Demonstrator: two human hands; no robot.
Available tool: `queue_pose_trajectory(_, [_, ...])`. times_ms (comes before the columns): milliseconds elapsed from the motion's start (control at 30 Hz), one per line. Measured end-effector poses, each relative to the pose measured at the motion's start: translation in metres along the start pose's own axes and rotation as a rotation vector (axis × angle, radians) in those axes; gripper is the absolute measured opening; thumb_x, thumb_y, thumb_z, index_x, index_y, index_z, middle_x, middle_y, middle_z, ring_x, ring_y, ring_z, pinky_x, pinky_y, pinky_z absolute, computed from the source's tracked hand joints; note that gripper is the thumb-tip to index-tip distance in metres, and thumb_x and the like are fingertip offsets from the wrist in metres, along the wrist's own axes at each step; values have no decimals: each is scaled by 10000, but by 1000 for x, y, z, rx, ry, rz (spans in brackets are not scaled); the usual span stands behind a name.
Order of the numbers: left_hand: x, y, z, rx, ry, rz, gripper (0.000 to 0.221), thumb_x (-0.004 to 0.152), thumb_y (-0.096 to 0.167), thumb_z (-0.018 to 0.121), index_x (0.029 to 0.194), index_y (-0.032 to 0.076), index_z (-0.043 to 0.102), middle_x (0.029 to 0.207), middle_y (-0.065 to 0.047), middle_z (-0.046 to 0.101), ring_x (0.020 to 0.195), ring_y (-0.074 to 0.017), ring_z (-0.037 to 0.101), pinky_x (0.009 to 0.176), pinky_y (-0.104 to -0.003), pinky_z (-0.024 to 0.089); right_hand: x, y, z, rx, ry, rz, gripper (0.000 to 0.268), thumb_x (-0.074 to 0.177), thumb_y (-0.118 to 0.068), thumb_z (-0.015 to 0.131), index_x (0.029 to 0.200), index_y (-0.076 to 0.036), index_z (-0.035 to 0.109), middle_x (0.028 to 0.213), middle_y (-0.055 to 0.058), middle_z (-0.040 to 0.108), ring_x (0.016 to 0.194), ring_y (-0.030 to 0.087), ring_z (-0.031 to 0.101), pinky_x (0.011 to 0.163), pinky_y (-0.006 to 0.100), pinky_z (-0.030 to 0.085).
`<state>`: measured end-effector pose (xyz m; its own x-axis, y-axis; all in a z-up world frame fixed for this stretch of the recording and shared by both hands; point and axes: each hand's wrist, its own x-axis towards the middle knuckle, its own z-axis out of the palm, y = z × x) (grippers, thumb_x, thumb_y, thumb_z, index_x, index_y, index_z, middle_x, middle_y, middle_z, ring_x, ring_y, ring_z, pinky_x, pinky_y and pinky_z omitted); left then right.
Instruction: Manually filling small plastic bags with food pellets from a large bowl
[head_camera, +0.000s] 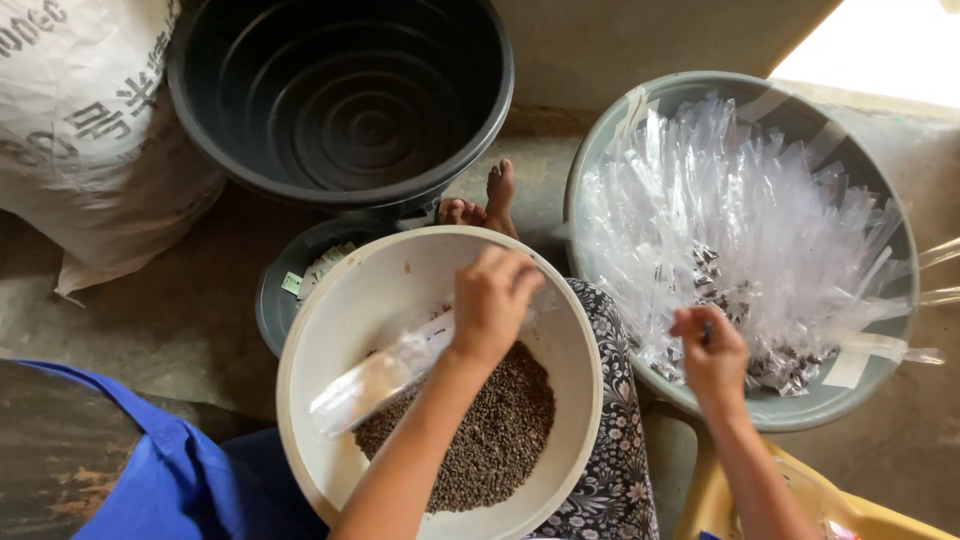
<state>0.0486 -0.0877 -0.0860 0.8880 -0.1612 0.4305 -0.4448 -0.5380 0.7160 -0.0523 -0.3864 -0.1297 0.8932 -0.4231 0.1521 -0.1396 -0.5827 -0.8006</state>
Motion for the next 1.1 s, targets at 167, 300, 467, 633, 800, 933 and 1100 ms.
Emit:
queue_pose_trajectory(167, [-11, -25, 39, 313, -66, 165, 162, 779, 204, 787, 899, 199, 678, 880, 13, 625, 866, -204, 639, 904, -411, 465, 14, 24, -18, -288, 9, -95, 349, 1108, -339, 587, 1296, -57, 667, 1189, 231, 564, 1127, 479, 591, 998, 549, 474])
queue_pose_trajectory(300, [-4, 7, -7, 167, 58, 49, 223, 771, 117, 699, 922, 184, 548, 835, -24, 731, 734, -229, 696, 893, -386, 463, -8, -40, 2, 342, -70, 69, 492, 1175, -377, 440, 1112, 10, 736, 928, 170, 589, 828, 244, 607, 824, 423, 588])
queue_pose_trajectory(467, [-10, 80, -99, 54, 83, 51, 124, 835, 91, 720, 954, 118, 696, 818, -11, 727, 717, -213, 648, 885, -381, 454, -47, -162, 39, 497, -424, 158, 314, 1022, -289, 541, 1159, -44, 683, 800, 113, 697, 685, 185, 634, 666, 307, 527])
queue_pose_trajectory(633, [-28, 128, -154, -149, 54, 23, 122, 868, 84, 712, 973, 61, 769, 1021, -40, 775, 944, -164, 697, 972, -337, 448, -75, -181, 86, 1040, -797, 267, 473, 977, -65, 603, 1425, 34, 489, 1225, 166, 653, 1098, 194, 632, 925, 298, 522])
queue_pose_trajectory(800, [-51, 159, -227, -881, 83, -160, 278, 791, -122, 775, 947, 51, 623, 1038, -75, 643, 955, -163, 633, 944, -307, 554, -48, -162, 106, 398, -1011, -30, 71, 974, -64, 654, 925, -15, 671, 664, -16, 584, 526, 50, 470, 437, 204, 364])
queue_pose_trajectory(933, [-57, 162, -239, -902, 130, -131, 256, 784, -60, 789, 902, 85, 614, 915, -76, 692, 807, -146, 660, 799, -277, 561, -67, -159, 111, 20, -1051, 86, 102, 926, -87, 614, 926, -13, 684, 721, 63, 736, 475, 146, 644, 452, 266, 520])
queue_pose_trajectory(1100, [-87, 120, -184, -810, 82, -339, 263, 759, -10, 836, 801, 84, 594, 854, -43, 676, 770, -124, 621, 778, -266, 550, -57, -175, 87, 402, -921, 487, 310, 1080, -226, 483, 938, 22, 602, 657, 139, 604, 503, 225, 571, 464, 347, 503])
